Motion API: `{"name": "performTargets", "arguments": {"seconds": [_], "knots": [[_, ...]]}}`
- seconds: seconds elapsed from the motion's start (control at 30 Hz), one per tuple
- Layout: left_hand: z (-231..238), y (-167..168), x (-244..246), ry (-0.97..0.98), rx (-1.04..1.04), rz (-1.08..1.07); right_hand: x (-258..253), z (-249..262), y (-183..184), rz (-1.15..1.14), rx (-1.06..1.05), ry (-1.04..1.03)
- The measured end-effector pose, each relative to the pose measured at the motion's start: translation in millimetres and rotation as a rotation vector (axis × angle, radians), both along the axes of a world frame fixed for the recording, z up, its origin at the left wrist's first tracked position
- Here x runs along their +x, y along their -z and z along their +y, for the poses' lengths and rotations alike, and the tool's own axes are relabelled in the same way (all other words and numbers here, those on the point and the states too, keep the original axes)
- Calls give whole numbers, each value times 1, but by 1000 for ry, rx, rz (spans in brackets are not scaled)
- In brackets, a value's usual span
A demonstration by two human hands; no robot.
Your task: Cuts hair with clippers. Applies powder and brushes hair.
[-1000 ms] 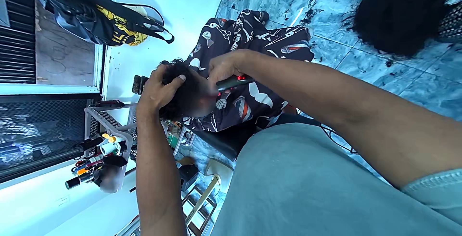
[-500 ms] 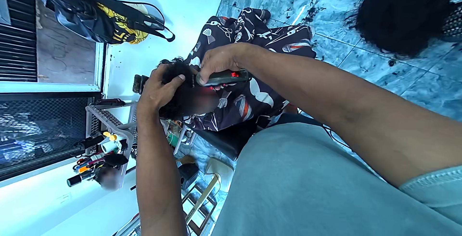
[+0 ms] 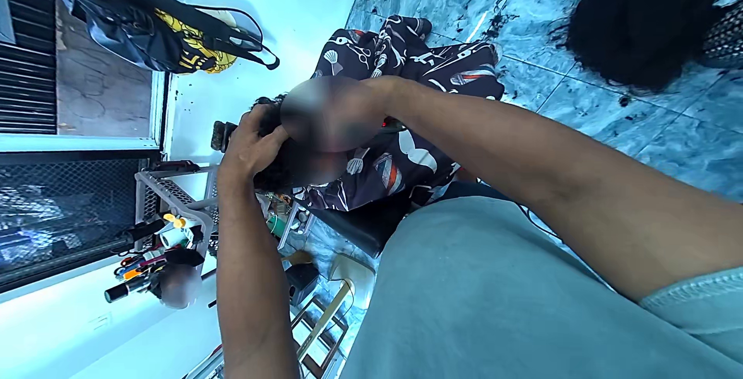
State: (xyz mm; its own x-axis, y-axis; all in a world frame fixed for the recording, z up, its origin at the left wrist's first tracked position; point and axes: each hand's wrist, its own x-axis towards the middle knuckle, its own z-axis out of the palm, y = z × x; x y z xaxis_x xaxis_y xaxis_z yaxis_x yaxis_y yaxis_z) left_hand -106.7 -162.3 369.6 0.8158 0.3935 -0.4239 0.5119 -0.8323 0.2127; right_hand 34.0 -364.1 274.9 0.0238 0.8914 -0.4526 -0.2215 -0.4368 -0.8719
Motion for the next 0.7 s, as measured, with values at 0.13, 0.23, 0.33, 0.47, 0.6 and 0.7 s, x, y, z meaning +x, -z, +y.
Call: {"name": "performTargets", "arguments": {"seconds": [0.13, 0.23, 0.33, 0.47, 0.6, 0.7], "knots": [[0, -6, -6, 3, -76, -17, -3, -2, -1, -268, 82, -42], [0, -17, -16, 43, -216, -107, -2, -2, 27, -579, 55, -13], [-2, -27, -30, 88, -122, -160, -4, 0, 39, -701, 41, 27], [-7, -26, -35, 90, 56, -39, -2, 1, 46, -732, 84, 40], [-2, -16, -33, 58, 9, -82, -5, 1, 36, -678, 137, 74], [1, -13, -33, 37, -62, -122, -8, 4, 27, -648, 173, 80]]}}
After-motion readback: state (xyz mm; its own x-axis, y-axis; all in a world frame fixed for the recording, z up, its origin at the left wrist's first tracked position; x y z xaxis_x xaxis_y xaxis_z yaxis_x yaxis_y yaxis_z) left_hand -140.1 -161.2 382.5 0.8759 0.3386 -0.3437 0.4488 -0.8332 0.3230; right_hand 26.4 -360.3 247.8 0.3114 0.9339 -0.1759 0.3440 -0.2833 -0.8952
